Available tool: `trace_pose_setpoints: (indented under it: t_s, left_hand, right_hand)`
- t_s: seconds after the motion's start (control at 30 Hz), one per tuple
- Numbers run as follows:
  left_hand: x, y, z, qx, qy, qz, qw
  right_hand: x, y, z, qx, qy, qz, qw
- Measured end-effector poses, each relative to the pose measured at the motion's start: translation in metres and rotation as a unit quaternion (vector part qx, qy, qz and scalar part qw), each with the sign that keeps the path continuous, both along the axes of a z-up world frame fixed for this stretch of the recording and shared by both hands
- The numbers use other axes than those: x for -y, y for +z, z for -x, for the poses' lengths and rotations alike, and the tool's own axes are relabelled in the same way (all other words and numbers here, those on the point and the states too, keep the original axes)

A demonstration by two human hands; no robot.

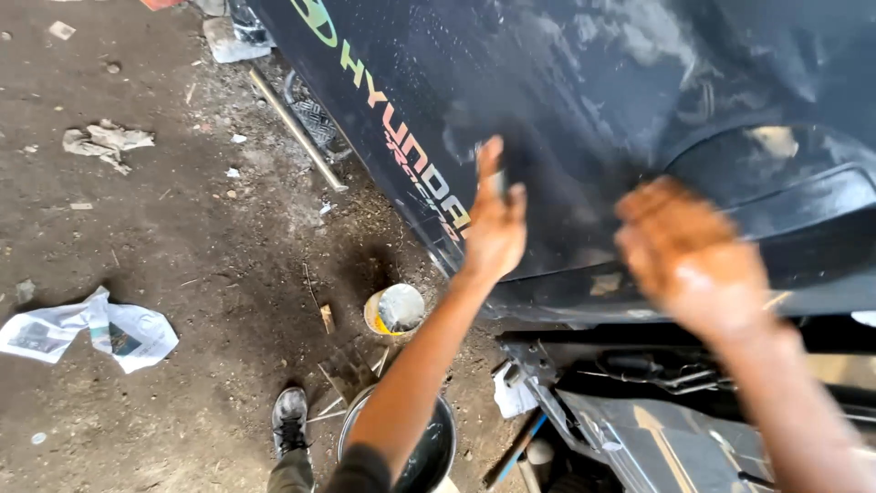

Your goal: Sanding the side panel of a black car using a sanding block and water.

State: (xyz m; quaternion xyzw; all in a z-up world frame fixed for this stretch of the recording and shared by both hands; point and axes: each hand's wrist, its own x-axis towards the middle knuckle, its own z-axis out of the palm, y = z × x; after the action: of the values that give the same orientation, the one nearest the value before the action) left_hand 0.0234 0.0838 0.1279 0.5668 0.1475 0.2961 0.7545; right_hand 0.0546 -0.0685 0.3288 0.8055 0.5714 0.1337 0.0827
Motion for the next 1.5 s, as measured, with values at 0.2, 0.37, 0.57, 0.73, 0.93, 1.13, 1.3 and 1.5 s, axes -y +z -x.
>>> trace_pose_setpoints:
  t_s: [0.2,0.37,0.57,0.73,0.93,1.13,1.3,1.5]
  left_hand:
    - [0.098,0.017,-0.043,0.0,0.081,-0.208,0.975]
    - [-0.008,0.019,-0.111,-0.019,0.154,-0.27,0.95]
    - [0.011,0.044,-0.077,-0.01,0.088,-0.18,0.98]
    - [-0.004,-0.002,-0.117,-0.209,-0.038,-0.387,0.897]
    - [-0.08,-0.008,-0.116,-0.088,0.195,-0.084,0.973]
    - [0.047,-0.068,-0.092,-0.075,0.143,-0.1,0.982]
    - [-0.137,-0.084,-0.153,-0.131,0.267,0.034,0.954]
    - [0.05,-0.09,-0.076,-0.108,0.155,0.056,0.98]
  right_hand:
    - [-0.035,0.088,-0.044,0.408,0.064,0.229,0.882]
    - [-0.004,0.067,-0.078,0.049,0.007,0.106,0.993]
    - [-0.015,0.072,-0.06,0.273,-0.021,0.275,0.922]
    - [-0.016,0.07,-0.072,0.285,-0.019,0.287,0.914]
    - [0.011,0.068,-0.088,0.225,0.002,0.324,0.919]
    - [0.018,0.059,-0.094,0.225,0.013,0.288,0.931]
    - [0.035,0.059,-0.097,0.252,-0.052,0.294,0.92]
    - [0.045,0.072,-0.113,0.252,0.061,0.346,0.902]
